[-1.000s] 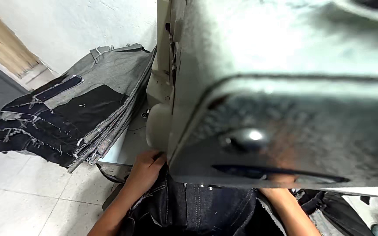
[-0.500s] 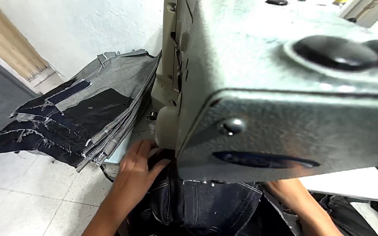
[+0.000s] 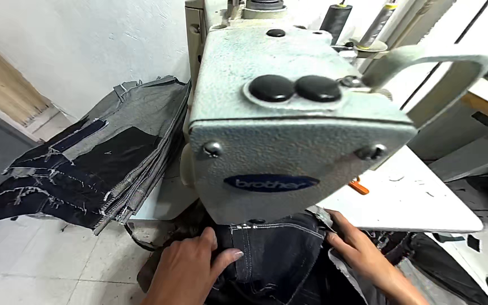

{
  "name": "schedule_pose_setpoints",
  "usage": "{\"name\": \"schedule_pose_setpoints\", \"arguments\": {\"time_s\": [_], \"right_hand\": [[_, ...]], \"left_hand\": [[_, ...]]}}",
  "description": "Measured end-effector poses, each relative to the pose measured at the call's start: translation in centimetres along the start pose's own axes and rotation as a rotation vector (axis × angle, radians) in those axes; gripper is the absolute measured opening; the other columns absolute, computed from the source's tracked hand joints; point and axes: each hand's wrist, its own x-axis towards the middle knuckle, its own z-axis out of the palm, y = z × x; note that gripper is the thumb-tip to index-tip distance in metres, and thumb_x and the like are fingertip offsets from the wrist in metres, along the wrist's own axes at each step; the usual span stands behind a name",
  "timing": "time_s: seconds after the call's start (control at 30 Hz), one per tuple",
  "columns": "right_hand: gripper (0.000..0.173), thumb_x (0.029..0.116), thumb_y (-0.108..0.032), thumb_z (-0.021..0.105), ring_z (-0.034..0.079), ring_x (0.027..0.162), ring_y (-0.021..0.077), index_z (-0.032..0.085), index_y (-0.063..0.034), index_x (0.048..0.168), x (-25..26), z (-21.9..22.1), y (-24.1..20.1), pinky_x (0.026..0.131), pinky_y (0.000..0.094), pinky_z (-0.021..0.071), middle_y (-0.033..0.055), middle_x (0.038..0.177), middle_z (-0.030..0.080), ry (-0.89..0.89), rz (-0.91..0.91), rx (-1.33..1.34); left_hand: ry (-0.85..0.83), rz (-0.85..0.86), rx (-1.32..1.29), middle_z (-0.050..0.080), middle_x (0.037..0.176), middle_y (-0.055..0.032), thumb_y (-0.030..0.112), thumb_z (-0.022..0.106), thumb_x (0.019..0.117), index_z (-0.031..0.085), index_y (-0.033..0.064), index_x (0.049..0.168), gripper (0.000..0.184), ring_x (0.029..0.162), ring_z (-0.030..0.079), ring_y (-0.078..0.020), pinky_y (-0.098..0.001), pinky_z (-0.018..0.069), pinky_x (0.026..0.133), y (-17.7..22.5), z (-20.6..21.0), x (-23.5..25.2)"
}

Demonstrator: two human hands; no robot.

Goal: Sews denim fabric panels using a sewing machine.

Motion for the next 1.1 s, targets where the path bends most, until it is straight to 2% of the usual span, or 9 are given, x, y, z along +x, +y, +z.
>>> {"name": "schedule_pose_setpoints", "arguments": {"time_s": [0.1,0.23,0.33,0.4,0.47,0.57,0.67,0.87,1.1], "right_hand": [[0.046,0.0978,-0.026,0.050,0.064,0.107,0.0007,0.053,-0.0027,0.137,-0.1,1.5,0.4,0.095,0.0254,0.0537,0.0008,0.120,0.067,0.040,0.028,0.378],[0.028,0.1052,-0.007,0.034,0.069,0.084,-0.0044,0.059,-0.0097,0.119,0.4,1.8,-2.5,0.079,0.0162,0.0585,-0.0110,0.092,0.073,0.197,0.188,0.879],[0.033,0.1047,-0.008,0.033,0.066,0.073,-0.0089,0.064,-0.0171,0.099,1.5,1.3,-3.0,0.071,0.0122,0.0560,-0.0165,0.078,0.071,0.220,0.075,0.842],[0.033,0.0986,-0.009,0.043,0.062,0.067,-0.0104,0.067,-0.0237,0.083,2.2,1.9,-3.6,0.066,0.0120,0.0539,-0.0193,0.072,0.069,0.182,-0.062,0.740],[0.016,0.0911,-0.016,0.059,0.057,0.064,-0.0091,0.068,-0.0165,0.077,3.4,3.9,-4.2,0.063,0.0151,0.0495,-0.0155,0.069,0.063,0.160,-0.232,0.529],[0.035,0.0975,-0.036,0.060,0.054,0.060,-0.0043,0.066,-0.0077,0.078,5.3,7.7,-6.3,0.059,0.0193,0.0465,-0.0058,0.063,0.057,0.208,-0.457,0.248],[0.024,0.0889,-0.020,0.057,0.052,0.052,0.0035,0.063,-0.0037,0.073,6.9,7.7,-9.0,0.051,0.0231,0.0425,0.0007,0.057,0.053,0.318,-0.514,0.110],[0.030,0.0930,-0.021,0.062,0.068,0.099,0.0258,0.070,0.0047,0.107,6.3,6.1,-10.7,0.092,0.0440,0.0501,0.0197,0.100,0.071,0.173,-0.403,0.033],[0.031,0.0944,-0.024,0.061,0.068,0.098,0.0193,0.071,0.0022,0.107,5.9,6.2,-9.6,0.091,0.0392,0.0514,0.0159,0.100,0.071,0.216,-0.430,0.073]], "left_hand": [[0.148,0.014,0.096,0.058,0.056,-0.0132,0.071,0.046,0.0934,0.068,-0.0001,0.082,0.075,0.053,0.065,-0.0349,-0.0513,0.0505,0.048,0.2,1.7,0.9],[0.104,-0.006,-0.131,0.052,0.056,-0.0088,0.067,0.052,0.0941,0.062,0.0017,0.074,0.069,0.055,0.058,-0.0281,-0.0477,0.0467,0.053,-0.1,1.9,2.1],[0.014,-0.022,-0.468,0.044,0.057,0.0017,0.052,0.057,0.0982,0.057,0.0086,0.071,0.051,0.054,0.046,-0.0131,-0.0356,0.0393,0.056,-1.7,2.2,1.8],[0.120,0.015,-0.611,0.052,0.059,0.0026,0.041,0.059,0.0984,0.062,0.0087,0.071,0.042,0.053,0.051,-0.0071,-0.0303,0.0449,0.052,-3.8,2.9,-0.1],[0.206,-0.050,-0.593,0.058,0.063,-0.0014,0.031,0.062,0.0974,0.065,0.0039,0.074,0.036,0.057,0.056,-0.0090,-0.0333,0.0487,0.056,-6.7,2.3,-2.9],[0.229,-0.052,-0.560,0.050,0.056,0.0032,0.032,0.060,0.0993,0.060,0.0041,0.071,0.040,0.050,0.046,-0.0017,-0.0248,0.0405,0.050,-11.4,2.0,-6.2],[0.297,-0.041,-0.600,0.050,0.056,0.0063,0.033,0.059,0.1010,0.060,0.0058,0.073,0.039,0.050,0.045,0.0035,-0.0188,0.0397,0.049,-12.5,2.9,-7.0],[0.350,-0.034,-0.619,0.048,0.055,0.0085,0.036,0.060,0.1008,0.059,0.0080,0.072,0.040,0.048,0.043,0.0054,-0.0164,0.0377,0.048,-14.1,3.4,-5.7],[0.356,0.002,-0.560,0.044,0.053,0.0063,0.038,0.060,0.1005,0.054,0.0066,0.069,0.045,0.047,0.042,0.0046,-0.0161,0.0361,0.047,-14.0,2.9,-4.4]]}}
